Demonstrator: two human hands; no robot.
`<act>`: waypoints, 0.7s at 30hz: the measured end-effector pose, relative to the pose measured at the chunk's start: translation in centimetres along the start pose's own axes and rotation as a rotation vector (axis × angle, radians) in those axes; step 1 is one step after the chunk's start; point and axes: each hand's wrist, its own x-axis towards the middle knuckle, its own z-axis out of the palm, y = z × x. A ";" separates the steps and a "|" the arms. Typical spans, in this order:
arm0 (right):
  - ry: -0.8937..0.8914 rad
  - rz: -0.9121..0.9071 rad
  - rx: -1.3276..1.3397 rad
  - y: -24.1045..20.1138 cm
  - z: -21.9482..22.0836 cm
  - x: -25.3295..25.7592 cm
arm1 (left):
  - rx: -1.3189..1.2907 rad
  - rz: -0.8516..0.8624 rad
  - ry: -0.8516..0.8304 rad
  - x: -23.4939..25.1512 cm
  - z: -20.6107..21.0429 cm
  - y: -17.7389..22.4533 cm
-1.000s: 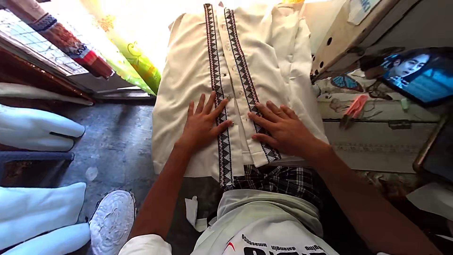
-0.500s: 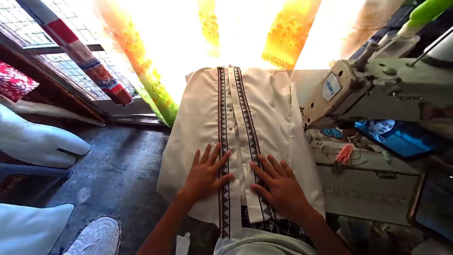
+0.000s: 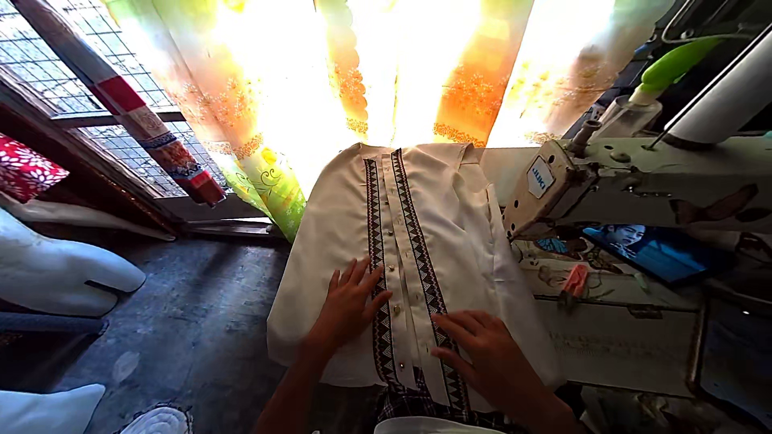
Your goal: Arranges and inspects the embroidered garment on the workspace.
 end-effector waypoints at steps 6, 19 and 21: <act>-0.187 0.052 -0.009 2.5 1.0 7.7 | 0.121 -0.066 -0.013 9.1 0.8 -3.7; -0.006 0.021 -0.087 0.5 3.0 2.3 | 0.048 -0.091 -0.072 7.2 -0.4 -2.7; -0.043 0.034 -0.042 0.3 1.6 5.1 | 0.051 -0.083 0.015 9.0 -1.2 -3.5</act>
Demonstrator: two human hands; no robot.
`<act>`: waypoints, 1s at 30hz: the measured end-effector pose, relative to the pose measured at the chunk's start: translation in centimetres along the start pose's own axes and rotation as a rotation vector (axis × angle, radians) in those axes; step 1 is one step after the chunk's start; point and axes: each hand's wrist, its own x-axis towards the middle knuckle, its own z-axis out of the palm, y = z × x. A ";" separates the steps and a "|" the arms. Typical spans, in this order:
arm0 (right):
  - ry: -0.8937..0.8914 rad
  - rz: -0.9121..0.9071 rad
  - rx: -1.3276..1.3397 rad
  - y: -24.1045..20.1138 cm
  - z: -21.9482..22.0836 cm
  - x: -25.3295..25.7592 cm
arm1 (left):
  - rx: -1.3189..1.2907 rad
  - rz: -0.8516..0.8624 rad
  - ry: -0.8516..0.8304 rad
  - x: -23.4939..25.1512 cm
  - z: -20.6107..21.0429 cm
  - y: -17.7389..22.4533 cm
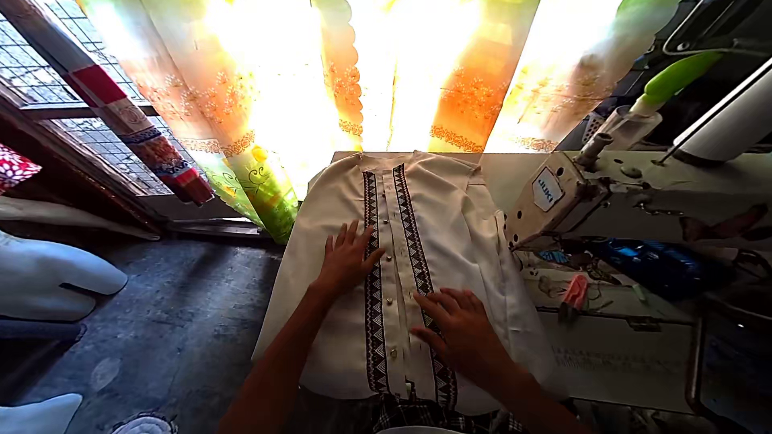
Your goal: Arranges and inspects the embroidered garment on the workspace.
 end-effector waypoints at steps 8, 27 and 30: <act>-0.202 0.167 -0.011 4.1 2.6 14.5 | 0.019 -0.093 0.109 11.3 -1.2 -3.2; -0.062 0.145 0.055 2.8 -0.9 9.1 | -0.050 0.112 0.161 6.9 -2.6 -5.7; -0.096 0.081 0.121 3.9 0.9 11.7 | -0.187 0.126 0.107 9.0 -3.4 -6.7</act>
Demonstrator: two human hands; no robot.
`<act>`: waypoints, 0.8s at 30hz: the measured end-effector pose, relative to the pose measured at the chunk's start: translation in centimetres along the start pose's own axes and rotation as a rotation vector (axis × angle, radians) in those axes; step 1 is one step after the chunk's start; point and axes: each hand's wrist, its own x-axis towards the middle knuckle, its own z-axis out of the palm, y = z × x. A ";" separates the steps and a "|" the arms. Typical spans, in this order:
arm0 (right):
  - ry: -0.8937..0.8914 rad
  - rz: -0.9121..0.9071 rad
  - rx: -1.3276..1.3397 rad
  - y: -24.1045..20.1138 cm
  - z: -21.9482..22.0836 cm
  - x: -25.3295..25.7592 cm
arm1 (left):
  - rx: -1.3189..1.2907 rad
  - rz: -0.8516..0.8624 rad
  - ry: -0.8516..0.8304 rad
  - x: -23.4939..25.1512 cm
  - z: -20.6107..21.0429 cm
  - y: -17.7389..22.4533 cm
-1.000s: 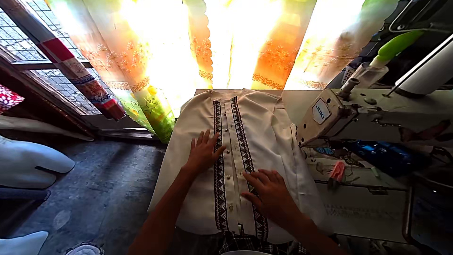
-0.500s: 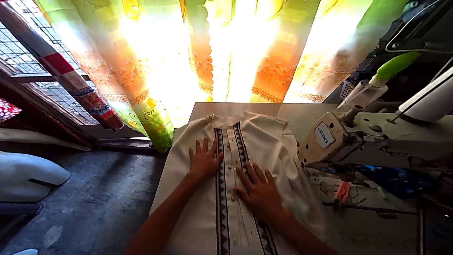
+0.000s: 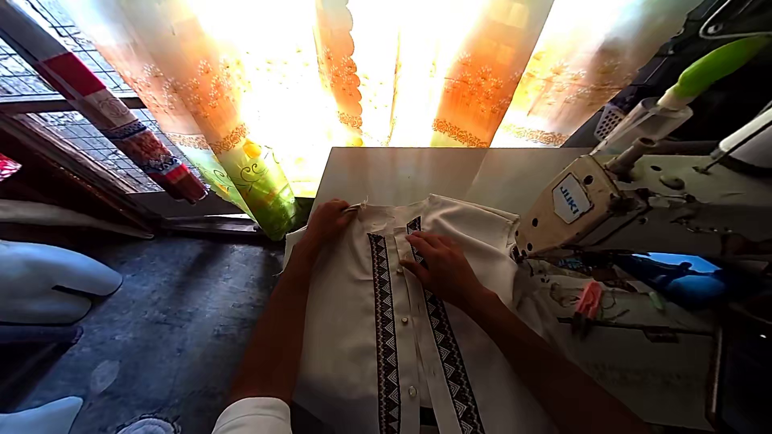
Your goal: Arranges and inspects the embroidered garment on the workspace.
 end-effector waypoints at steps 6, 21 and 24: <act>0.032 0.040 0.007 -0.5 0.4 4.5 | -0.193 -0.191 0.070 1.3 -0.8 -1.2; -0.261 0.285 0.110 -1.1 -0.7 10.0 | 0.112 -0.271 0.215 1.0 0.0 0.1; -0.194 0.240 0.026 -1.2 0.0 9.7 | 0.239 -0.372 0.139 1.6 0.3 0.5</act>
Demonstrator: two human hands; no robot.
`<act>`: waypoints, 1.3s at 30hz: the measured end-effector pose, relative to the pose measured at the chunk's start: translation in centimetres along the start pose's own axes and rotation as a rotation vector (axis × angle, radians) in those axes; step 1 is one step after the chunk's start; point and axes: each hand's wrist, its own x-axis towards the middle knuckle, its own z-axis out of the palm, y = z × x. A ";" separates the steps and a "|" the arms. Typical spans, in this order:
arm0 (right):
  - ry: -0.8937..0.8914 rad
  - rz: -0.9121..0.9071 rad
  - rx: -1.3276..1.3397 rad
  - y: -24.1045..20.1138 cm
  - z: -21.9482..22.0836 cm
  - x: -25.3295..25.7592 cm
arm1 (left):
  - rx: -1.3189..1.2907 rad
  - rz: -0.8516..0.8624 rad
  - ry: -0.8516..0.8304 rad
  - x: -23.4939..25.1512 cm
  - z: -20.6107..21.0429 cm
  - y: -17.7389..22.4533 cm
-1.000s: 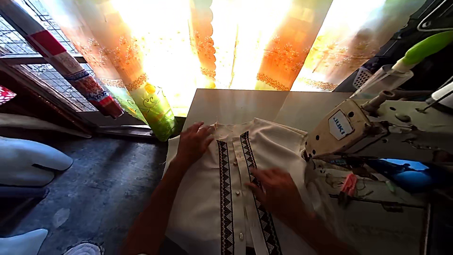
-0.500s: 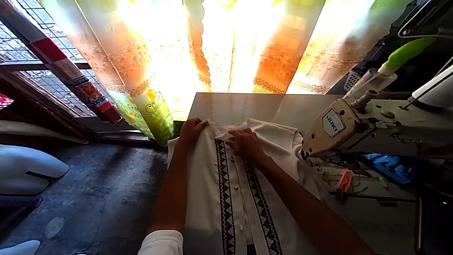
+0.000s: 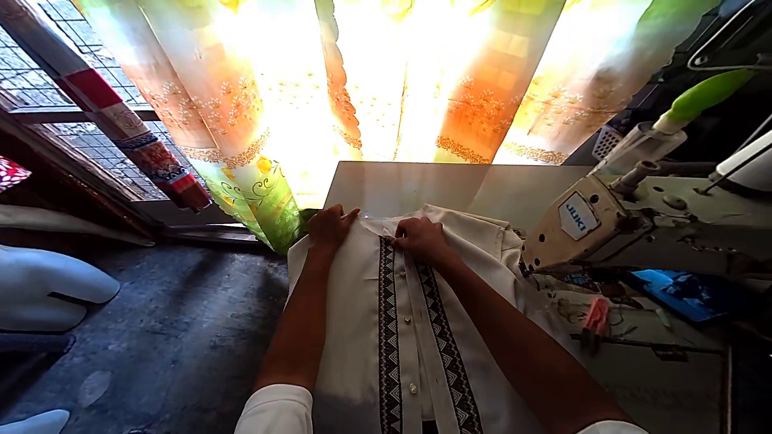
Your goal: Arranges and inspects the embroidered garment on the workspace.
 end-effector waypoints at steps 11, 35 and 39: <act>0.157 -0.201 -0.072 3.7 2.2 -6.0 | -0.014 0.139 -0.061 -5.7 -1.2 1.5; 0.083 -0.084 -0.226 4.2 4.3 -7.3 | 0.144 0.032 -0.276 -8.0 1.6 0.5; 0.148 -0.105 -0.240 3.8 4.0 -7.0 | 0.084 0.003 -0.365 -6.2 0.4 0.9</act>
